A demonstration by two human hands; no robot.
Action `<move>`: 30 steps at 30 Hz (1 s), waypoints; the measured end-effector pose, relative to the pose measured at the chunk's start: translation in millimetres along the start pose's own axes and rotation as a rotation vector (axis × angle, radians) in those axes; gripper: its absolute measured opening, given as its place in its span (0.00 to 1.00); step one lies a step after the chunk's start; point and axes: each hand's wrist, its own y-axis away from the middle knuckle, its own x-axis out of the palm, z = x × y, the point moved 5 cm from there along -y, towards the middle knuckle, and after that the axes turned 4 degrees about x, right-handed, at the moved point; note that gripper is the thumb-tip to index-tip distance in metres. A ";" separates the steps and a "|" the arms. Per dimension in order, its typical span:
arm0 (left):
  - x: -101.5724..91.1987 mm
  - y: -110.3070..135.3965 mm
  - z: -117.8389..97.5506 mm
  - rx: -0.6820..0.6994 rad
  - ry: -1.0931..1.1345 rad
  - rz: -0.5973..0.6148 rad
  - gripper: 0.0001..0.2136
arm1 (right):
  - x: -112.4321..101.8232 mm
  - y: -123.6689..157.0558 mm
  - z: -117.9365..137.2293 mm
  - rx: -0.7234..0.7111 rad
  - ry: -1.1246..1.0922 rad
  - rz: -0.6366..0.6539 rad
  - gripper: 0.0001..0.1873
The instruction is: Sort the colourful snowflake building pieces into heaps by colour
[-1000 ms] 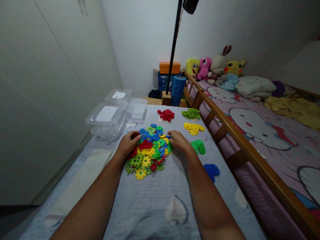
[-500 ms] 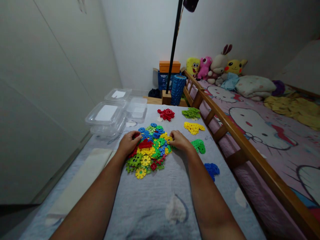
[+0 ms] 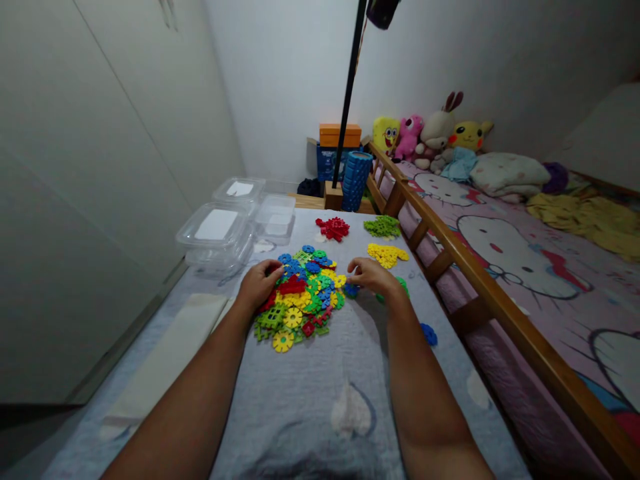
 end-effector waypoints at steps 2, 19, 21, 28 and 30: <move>-0.9 0.4 -2.1 -0.002 0.004 -0.010 0.21 | -14.2 7.3 1.0 -0.019 -0.008 -0.019 0.08; -3.1 1.4 -3.6 -0.033 -0.011 -0.032 0.21 | -50.3 126.3 -97.0 0.068 -0.151 -0.008 0.11; -2.8 1.3 -2.2 -0.037 -0.016 -0.034 0.22 | -46.2 135.2 -106.0 0.079 -0.200 -0.022 0.10; -2.7 1.2 -0.4 -0.046 -0.005 -0.040 0.23 | -38.5 139.5 -128.7 0.094 -0.213 -0.114 0.08; -3.4 1.1 0.1 -0.045 -0.018 -0.042 0.22 | -41.1 140.0 -131.9 0.100 -0.196 -0.170 0.08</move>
